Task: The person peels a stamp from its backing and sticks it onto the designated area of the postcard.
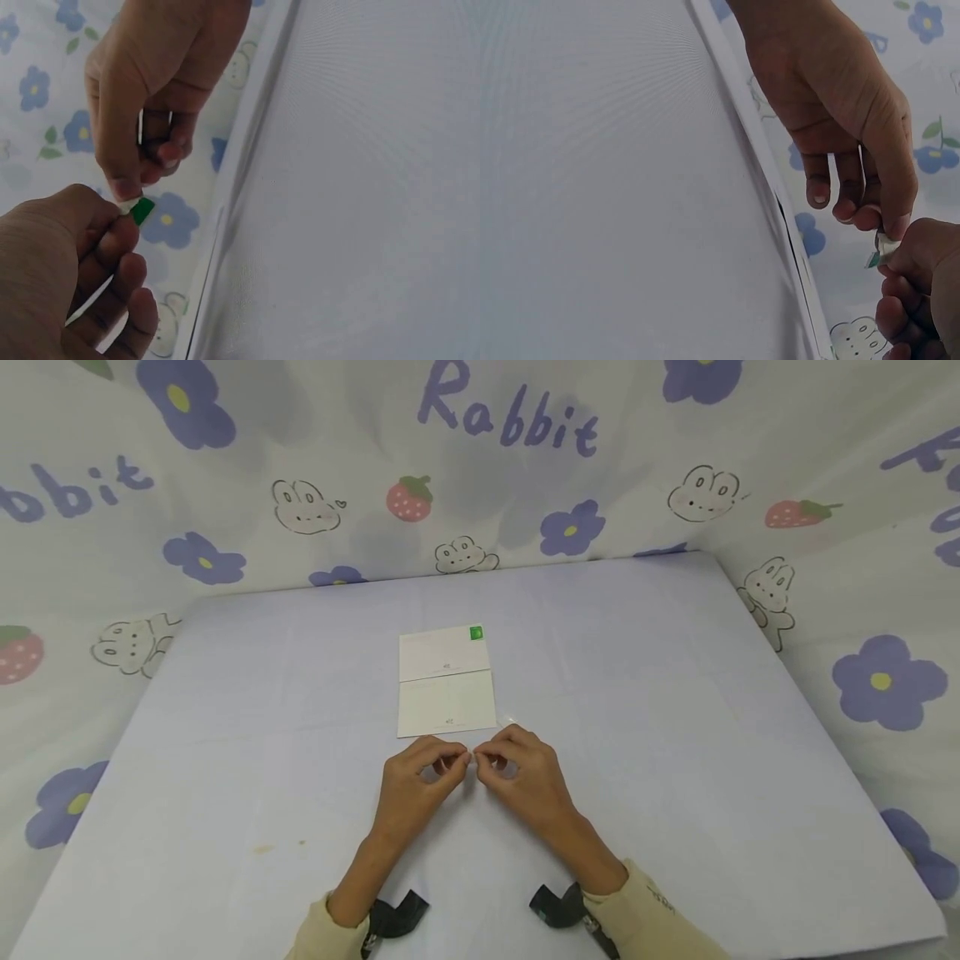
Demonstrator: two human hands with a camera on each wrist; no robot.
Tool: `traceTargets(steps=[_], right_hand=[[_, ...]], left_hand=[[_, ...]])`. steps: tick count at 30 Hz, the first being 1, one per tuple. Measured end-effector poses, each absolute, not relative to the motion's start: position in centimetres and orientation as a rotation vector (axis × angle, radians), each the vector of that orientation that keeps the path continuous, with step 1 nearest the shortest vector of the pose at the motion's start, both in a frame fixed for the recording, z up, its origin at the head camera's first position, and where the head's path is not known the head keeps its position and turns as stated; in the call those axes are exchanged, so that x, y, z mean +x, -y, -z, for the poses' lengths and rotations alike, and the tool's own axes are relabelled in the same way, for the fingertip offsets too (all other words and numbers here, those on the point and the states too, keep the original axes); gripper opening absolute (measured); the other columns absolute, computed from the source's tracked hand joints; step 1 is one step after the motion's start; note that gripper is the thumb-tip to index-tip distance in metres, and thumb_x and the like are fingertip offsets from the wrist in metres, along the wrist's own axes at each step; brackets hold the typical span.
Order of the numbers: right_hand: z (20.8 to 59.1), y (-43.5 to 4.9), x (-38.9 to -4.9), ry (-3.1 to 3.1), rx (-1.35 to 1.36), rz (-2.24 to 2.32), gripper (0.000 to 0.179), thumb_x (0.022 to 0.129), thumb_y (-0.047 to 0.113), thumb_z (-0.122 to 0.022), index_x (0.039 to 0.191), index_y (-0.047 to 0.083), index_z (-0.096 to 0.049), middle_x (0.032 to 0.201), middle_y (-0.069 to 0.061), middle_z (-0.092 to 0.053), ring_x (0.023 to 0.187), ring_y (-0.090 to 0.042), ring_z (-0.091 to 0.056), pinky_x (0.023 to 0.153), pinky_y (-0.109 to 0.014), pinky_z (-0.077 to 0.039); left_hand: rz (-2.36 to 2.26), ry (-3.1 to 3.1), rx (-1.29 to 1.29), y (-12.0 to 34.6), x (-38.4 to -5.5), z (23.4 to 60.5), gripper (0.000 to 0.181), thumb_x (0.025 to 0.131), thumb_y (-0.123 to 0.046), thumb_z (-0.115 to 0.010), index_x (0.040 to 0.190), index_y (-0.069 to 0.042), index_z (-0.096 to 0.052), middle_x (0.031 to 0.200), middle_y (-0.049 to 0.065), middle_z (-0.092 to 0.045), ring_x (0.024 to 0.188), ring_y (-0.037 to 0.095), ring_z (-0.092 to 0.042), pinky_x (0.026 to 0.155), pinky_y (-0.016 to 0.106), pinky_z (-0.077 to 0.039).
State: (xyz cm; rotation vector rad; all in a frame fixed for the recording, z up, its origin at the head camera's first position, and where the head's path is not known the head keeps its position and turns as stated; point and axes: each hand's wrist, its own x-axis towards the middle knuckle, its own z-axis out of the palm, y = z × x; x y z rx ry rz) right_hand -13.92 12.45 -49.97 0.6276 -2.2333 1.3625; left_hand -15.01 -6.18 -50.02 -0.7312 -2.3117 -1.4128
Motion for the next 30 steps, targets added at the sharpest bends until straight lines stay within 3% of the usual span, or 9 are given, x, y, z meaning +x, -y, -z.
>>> traceTargets(steps=[14,30], right_hand=[[49.5,-13.0,-14.1,2.269,0.521,-1.332,0.009,0.084,-0.002,-0.075,0.088,0.005,-0.076,0.09,0.0,-0.065,0.075,-0.013,-0.06,0.062,-0.031,-0.051],[48.9,-14.6,-15.0,2.202,0.343,-1.302,0.013,0.083,-0.008,-0.074,0.088,0.004,-0.077,0.083,-0.002,-0.065,0.071,-0.014,-0.057,0.063,-0.023,-0.044]], left_hand=[[1.388,2.382,-0.701,6.2,-14.8,49.4,0.004,0.091,-0.008,-0.073,0.093,-0.007,-0.076,0.084,-0.004,-0.067,0.076,0.006,-0.059,0.063,0.026,-0.054],[1.403,2.374,-0.674,6.3,-14.8,48.9,0.005,0.089,-0.005,-0.073,0.093,-0.007,-0.076,0.083,-0.003,-0.066,0.074,0.007,-0.059,0.06,0.026,-0.053]])
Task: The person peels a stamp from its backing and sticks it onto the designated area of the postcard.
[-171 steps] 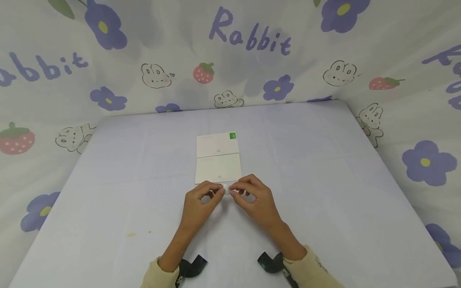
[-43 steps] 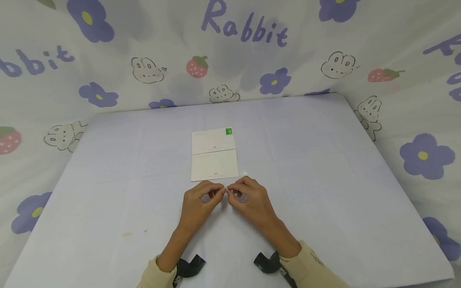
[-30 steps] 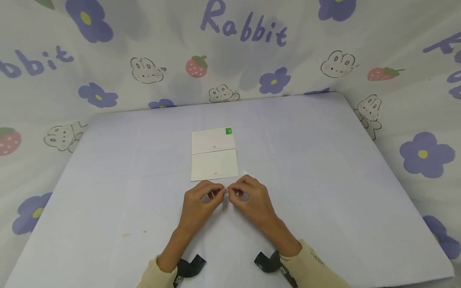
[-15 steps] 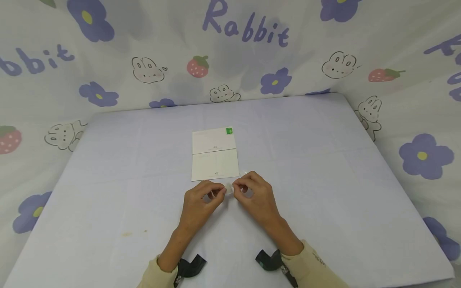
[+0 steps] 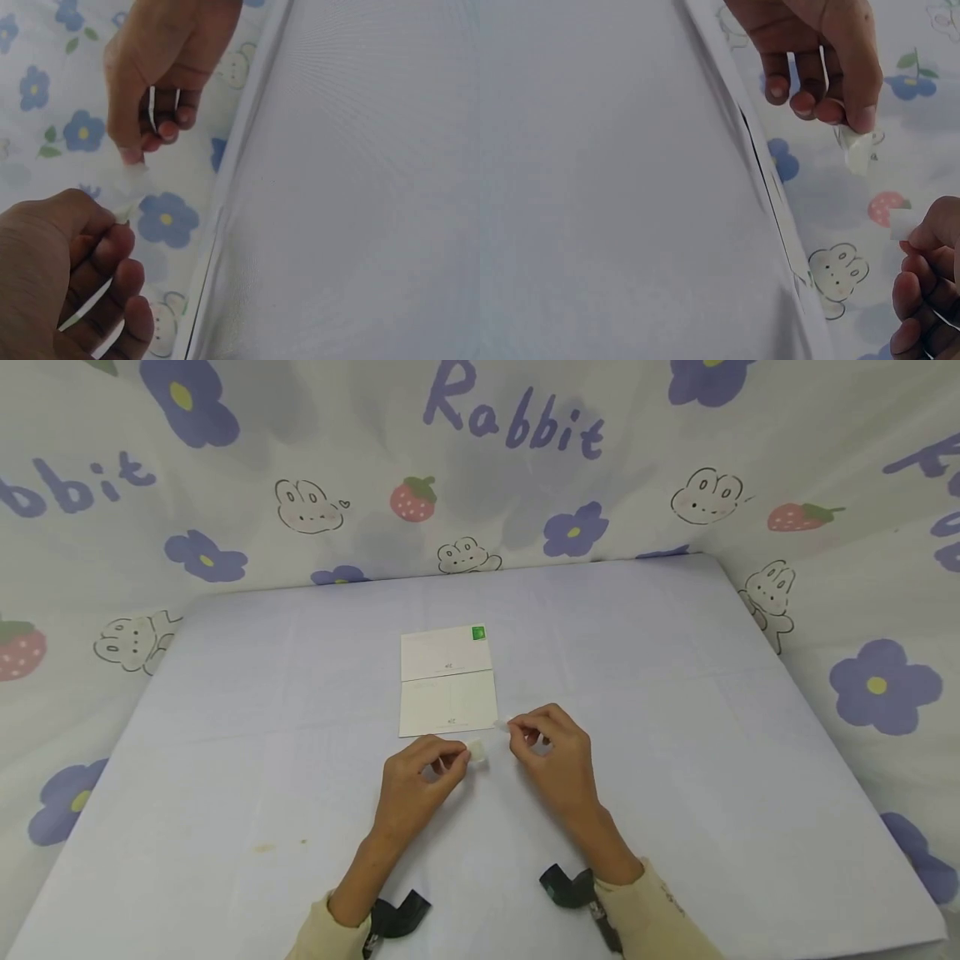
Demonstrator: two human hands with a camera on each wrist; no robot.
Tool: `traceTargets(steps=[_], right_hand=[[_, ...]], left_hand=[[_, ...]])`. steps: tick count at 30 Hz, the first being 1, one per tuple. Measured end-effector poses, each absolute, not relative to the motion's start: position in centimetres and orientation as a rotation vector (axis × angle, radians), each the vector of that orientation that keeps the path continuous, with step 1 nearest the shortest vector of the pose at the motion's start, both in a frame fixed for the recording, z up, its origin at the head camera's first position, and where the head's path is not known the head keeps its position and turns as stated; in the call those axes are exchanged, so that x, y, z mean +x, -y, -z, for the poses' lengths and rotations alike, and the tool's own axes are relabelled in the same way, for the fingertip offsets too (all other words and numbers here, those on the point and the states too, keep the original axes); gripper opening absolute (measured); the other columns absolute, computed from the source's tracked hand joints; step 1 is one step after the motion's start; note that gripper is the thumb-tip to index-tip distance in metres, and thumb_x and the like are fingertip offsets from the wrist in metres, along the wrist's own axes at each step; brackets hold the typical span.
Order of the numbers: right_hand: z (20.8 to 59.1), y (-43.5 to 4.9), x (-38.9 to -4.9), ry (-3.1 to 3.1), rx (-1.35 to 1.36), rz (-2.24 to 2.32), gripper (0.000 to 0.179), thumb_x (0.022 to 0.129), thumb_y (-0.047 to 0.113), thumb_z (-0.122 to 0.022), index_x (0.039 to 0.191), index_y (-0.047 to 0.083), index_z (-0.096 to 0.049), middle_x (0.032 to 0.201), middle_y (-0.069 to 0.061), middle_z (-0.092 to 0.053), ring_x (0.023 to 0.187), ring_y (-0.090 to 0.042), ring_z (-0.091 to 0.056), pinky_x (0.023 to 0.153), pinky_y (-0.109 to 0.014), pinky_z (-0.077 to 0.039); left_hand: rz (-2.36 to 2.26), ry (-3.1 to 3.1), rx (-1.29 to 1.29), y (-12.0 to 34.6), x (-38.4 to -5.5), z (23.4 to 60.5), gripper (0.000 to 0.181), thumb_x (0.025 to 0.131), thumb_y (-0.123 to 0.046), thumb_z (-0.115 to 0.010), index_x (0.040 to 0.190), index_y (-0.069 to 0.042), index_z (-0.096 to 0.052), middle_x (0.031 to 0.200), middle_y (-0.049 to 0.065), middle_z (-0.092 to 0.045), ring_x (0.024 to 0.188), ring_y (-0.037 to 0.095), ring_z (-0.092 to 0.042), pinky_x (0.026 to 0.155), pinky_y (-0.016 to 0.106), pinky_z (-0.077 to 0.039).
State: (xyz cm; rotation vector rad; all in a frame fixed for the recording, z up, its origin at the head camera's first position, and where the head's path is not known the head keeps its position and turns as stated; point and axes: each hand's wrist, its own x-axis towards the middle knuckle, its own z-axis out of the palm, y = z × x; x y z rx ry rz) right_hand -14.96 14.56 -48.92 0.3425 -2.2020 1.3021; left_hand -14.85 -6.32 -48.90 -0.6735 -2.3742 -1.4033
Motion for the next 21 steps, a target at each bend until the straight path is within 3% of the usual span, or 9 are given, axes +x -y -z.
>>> traceTargets(steps=[21], right_hand=[[48.8,-16.2,-15.7,2.306,0.173,-1.25,0.012,0.084,-0.005,-0.077,0.094,0.001,-0.079,0.089,-0.004,-0.067,0.076,-0.011,-0.058,0.065,-0.02,-0.046]], left_hand=[[1.445,2.392,-0.675,6.6,-14.8,48.6,0.005,0.09,-0.007,-0.071,0.091,-0.01,-0.076,0.084,-0.006,-0.065,0.077,0.006,-0.058,0.063,0.026,-0.053]])
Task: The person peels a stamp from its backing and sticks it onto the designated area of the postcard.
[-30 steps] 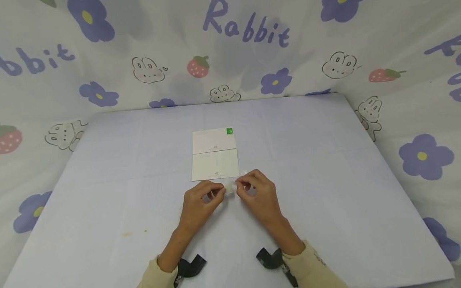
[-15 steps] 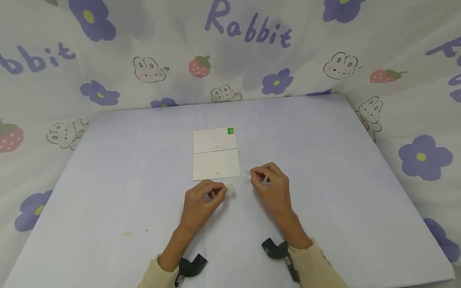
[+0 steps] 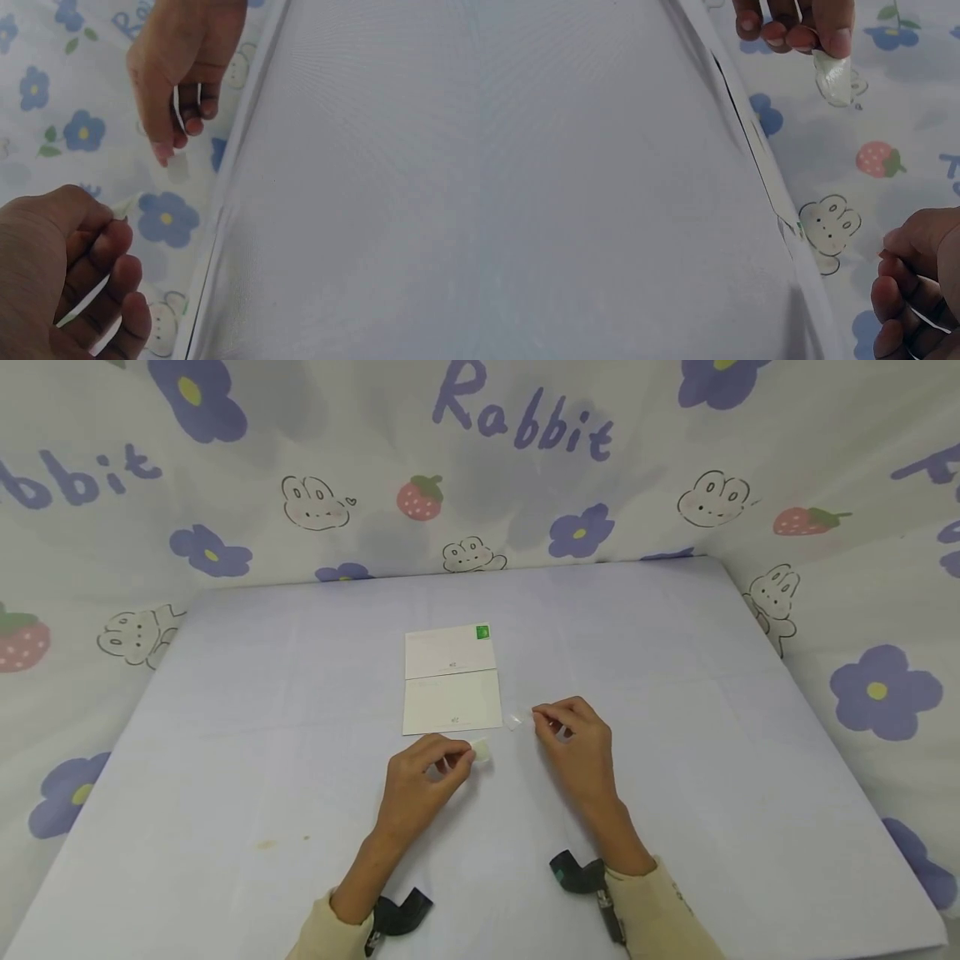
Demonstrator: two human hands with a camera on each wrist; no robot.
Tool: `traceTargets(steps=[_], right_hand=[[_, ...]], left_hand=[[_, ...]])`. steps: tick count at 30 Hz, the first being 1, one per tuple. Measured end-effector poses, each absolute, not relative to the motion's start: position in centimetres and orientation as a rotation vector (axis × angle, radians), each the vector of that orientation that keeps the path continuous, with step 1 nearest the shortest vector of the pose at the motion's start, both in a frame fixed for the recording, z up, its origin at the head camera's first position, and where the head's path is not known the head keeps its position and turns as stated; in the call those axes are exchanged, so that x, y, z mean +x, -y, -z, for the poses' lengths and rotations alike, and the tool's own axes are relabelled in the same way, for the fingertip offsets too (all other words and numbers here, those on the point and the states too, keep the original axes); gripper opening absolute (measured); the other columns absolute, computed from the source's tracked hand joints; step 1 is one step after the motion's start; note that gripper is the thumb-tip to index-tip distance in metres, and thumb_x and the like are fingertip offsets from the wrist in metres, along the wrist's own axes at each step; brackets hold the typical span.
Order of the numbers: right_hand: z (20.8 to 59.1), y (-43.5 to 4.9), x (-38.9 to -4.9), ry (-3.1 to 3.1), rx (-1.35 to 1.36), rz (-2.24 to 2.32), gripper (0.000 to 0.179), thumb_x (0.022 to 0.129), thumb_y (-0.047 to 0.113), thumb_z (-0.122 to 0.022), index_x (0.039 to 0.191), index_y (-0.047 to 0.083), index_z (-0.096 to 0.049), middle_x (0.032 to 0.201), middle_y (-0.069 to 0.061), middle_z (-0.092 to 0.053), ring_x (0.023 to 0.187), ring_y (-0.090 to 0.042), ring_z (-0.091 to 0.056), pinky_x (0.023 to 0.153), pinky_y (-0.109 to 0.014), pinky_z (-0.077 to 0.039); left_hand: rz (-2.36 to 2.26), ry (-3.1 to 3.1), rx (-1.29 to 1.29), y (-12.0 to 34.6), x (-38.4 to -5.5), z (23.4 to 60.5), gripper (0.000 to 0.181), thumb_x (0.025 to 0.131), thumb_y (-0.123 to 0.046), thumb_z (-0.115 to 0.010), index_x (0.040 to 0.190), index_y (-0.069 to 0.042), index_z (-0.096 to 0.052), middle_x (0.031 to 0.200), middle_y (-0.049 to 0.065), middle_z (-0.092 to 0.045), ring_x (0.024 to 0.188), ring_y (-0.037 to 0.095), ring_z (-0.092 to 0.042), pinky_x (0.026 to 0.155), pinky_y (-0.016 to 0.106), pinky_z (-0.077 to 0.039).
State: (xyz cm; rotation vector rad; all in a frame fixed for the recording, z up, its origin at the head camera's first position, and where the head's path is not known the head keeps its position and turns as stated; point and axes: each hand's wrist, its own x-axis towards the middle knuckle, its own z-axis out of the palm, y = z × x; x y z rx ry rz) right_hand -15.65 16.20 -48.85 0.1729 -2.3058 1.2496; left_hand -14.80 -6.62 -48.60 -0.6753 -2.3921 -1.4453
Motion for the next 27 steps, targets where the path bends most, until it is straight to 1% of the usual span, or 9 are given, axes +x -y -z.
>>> traceTargets(steps=[11,17,27], right_hand=[[48.76,-16.52,-15.72,2.331,0.133,-1.268,0.013,0.084,-0.003,-0.078,0.096,0.002,-0.078,0.09,-0.003,-0.066,0.078,-0.011,-0.057,0.066,-0.018,-0.046],[48.91,-16.48,-15.62,2.351,0.134,-1.28,0.012,0.085,-0.001,-0.078,0.096,0.003,-0.078,0.091,-0.004,-0.066,0.077,-0.013,-0.057,0.066,-0.019,-0.046],[48.91,-16.45,-15.42,2.366,0.128,-1.268,0.018,0.081,-0.003,-0.081,0.097,0.003,-0.077,0.094,-0.006,-0.066,0.076,-0.019,-0.059,0.066,-0.019,-0.044]], left_hand=[[1.436,2.392,-0.686,6.58,-14.82,48.77,0.005,0.091,-0.007,-0.071,0.092,-0.01,-0.076,0.084,-0.007,-0.065,0.078,0.005,-0.058,0.064,0.025,-0.053],[1.441,2.4,-0.689,6.62,-14.74,48.79,0.005,0.091,-0.007,-0.071,0.092,-0.01,-0.075,0.084,-0.008,-0.065,0.078,0.005,-0.058,0.064,0.024,-0.053],[1.433,2.4,-0.7,6.74,-14.62,48.79,0.005,0.09,-0.005,-0.071,0.091,-0.009,-0.075,0.083,-0.006,-0.065,0.077,0.006,-0.058,0.064,0.025,-0.053]])
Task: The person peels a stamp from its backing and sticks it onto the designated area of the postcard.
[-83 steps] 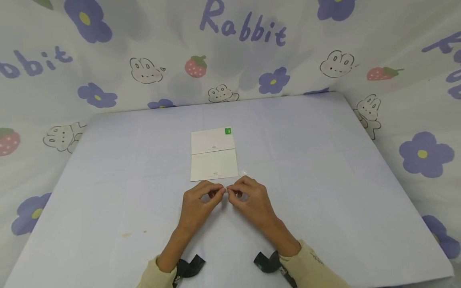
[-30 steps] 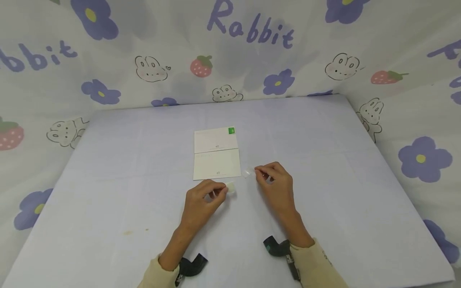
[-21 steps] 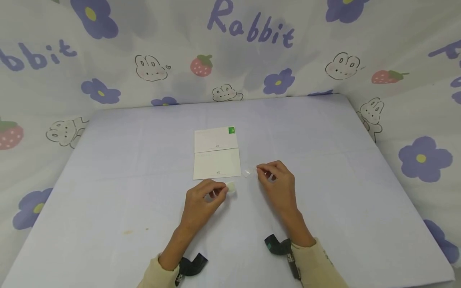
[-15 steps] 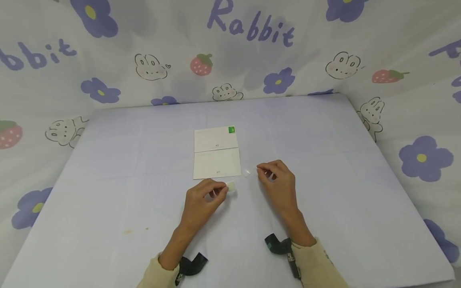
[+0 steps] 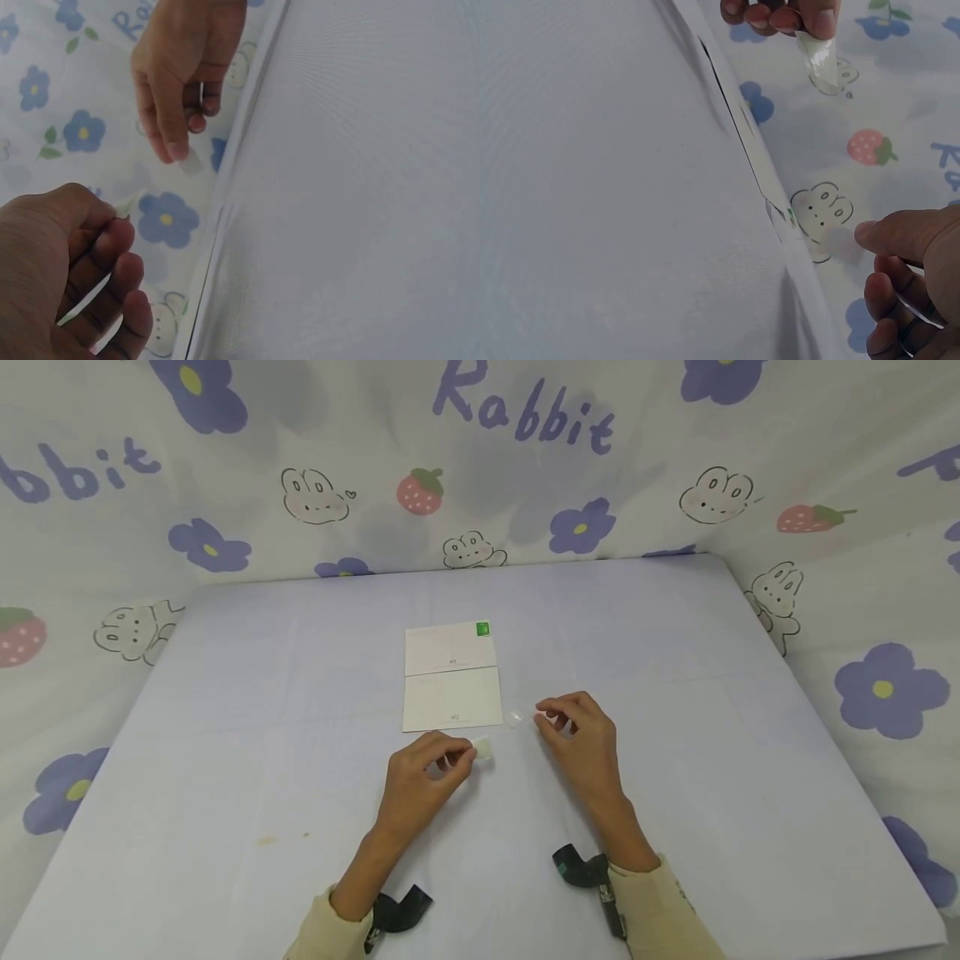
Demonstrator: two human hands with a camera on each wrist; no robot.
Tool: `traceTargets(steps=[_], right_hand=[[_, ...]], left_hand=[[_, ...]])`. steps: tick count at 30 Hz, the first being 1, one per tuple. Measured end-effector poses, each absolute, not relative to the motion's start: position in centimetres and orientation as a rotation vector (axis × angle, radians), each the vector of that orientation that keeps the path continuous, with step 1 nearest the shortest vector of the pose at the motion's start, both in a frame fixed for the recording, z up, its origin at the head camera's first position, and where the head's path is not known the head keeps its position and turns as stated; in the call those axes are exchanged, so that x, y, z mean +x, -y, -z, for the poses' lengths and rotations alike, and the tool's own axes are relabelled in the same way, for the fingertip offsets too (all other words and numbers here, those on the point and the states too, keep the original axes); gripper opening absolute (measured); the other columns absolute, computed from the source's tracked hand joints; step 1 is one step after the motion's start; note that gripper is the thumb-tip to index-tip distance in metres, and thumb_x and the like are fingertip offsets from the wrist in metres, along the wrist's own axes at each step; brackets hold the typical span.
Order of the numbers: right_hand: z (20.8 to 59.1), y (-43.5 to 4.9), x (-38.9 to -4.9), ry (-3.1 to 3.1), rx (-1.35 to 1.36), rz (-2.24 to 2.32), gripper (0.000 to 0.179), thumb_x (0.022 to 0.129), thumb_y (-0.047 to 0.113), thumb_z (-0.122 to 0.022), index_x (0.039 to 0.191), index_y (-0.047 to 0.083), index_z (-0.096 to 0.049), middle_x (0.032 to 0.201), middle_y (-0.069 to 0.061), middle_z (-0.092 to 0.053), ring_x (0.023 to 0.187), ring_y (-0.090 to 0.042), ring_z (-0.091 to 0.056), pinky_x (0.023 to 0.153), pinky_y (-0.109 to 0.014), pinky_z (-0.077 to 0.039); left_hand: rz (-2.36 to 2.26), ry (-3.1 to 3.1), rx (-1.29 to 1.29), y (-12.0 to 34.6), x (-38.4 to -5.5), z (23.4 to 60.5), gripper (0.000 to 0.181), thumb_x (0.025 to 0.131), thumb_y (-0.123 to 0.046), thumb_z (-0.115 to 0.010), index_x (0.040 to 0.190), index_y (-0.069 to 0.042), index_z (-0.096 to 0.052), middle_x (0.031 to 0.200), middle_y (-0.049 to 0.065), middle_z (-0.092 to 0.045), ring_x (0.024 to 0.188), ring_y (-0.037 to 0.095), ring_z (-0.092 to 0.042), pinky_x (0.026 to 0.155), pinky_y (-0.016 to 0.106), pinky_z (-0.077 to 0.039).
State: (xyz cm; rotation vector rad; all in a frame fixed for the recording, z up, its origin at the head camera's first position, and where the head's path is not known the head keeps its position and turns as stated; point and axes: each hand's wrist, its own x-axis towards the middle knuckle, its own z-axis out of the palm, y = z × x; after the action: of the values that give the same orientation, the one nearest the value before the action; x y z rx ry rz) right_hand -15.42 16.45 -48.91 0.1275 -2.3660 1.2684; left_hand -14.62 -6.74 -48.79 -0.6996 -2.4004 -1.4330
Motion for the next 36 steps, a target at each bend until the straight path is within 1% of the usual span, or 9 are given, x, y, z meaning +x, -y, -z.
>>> traceTargets(steps=[6,10,14,18,21,24,26,31,36], right_hand=[[49.0,-16.4,-15.4,2.375,0.109,-1.278,0.019,0.083,-0.002,-0.079,0.102,0.002,-0.077,0.094,-0.006,-0.065,0.078,-0.015,-0.057,0.066,-0.019,-0.044],[49.1,-16.3,-15.5,2.381,0.127,-1.271,0.017,0.085,-0.001,-0.077,0.101,0.005,-0.077,0.093,-0.002,-0.065,0.078,-0.012,-0.056,0.066,-0.019,-0.045],[49.4,-16.0,-15.4,2.368,0.209,-1.3,0.016,0.085,-0.002,-0.077,0.1,0.005,-0.077,0.091,-0.001,-0.065,0.078,-0.011,-0.056,0.065,-0.02,-0.045],[49.4,-15.3,-15.1,2.382,0.276,-1.465,0.013,0.088,0.002,-0.076,0.099,0.009,-0.077,0.092,0.001,-0.067,0.077,-0.011,-0.057,0.067,-0.02,-0.048],[49.2,-14.8,-14.9,2.43,0.265,-1.639,0.008,0.092,0.01,-0.074,0.099,0.012,-0.077,0.094,0.004,-0.068,0.079,-0.012,-0.059,0.07,-0.02,-0.05],[49.0,-14.6,-14.7,2.47,0.226,-1.818,0.006,0.094,0.015,-0.072,0.097,0.012,-0.077,0.095,0.0,-0.07,0.082,-0.016,-0.061,0.071,-0.022,-0.051],[48.9,-14.5,-14.6,2.509,0.185,-1.893,0.011,0.096,0.02,-0.07,0.095,0.012,-0.077,0.091,-0.004,-0.069,0.08,-0.019,-0.06,0.068,-0.023,-0.049],[48.7,-14.3,-14.8,2.606,0.097,-2.016,0.03,0.1,0.033,-0.064,0.087,0.008,-0.075,0.078,-0.011,-0.063,0.073,-0.023,-0.057,0.063,-0.026,-0.045],[48.6,-14.1,-14.8,2.625,0.038,-2.083,0.038,0.1,0.036,-0.062,0.086,0.003,-0.073,0.075,-0.012,-0.061,0.069,-0.022,-0.057,0.062,-0.026,-0.048]], left_hand=[[1.426,2.412,-0.694,6.7,-14.6,48.9,0.005,0.09,-0.005,-0.072,0.091,-0.009,-0.075,0.082,-0.006,-0.065,0.077,0.006,-0.058,0.064,0.024,-0.053],[1.413,2.397,-0.693,6.7,-14.7,48.9,0.005,0.089,-0.004,-0.073,0.091,-0.008,-0.075,0.082,-0.005,-0.065,0.076,0.007,-0.059,0.063,0.025,-0.053],[1.407,2.368,-0.694,6.7,-14.7,49.0,0.006,0.088,-0.003,-0.073,0.091,-0.007,-0.075,0.083,-0.004,-0.066,0.076,0.008,-0.06,0.061,0.025,-0.053],[1.384,2.349,-0.714,6.7,-14.8,49.1,0.006,0.087,-0.003,-0.073,0.091,-0.007,-0.075,0.084,-0.004,-0.067,0.077,0.008,-0.06,0.062,0.024,-0.053],[1.344,2.35,-0.735,6.8,-14.9,49.1,0.006,0.087,-0.004,-0.072,0.09,-0.009,-0.075,0.085,-0.005,-0.067,0.079,0.007,-0.059,0.064,0.023,-0.052],[1.292,2.341,-0.76,6.8,-14.9,49.1,0.006,0.088,-0.006,-0.071,0.09,-0.01,-0.075,0.085,-0.006,-0.068,0.081,0.008,-0.059,0.066,0.022,-0.051],[1.252,2.329,-0.78,6.9,-15.0,49.1,0.006,0.089,-0.007,-0.071,0.091,-0.011,-0.075,0.086,-0.006,-0.068,0.082,0.009,-0.059,0.066,0.021,-0.05],[1.198,2.279,-0.83,6.9,-15.0,49.0,0.007,0.087,-0.005,-0.074,0.091,-0.01,-0.076,0.089,-0.006,-0.068,0.083,0.009,-0.06,0.071,0.02,-0.051],[1.184,2.252,-0.877,6.9,-15.1,49.0,0.01,0.085,-0.002,-0.077,0.091,-0.01,-0.077,0.09,-0.006,-0.068,0.085,0.01,-0.061,0.074,0.019,-0.052]])
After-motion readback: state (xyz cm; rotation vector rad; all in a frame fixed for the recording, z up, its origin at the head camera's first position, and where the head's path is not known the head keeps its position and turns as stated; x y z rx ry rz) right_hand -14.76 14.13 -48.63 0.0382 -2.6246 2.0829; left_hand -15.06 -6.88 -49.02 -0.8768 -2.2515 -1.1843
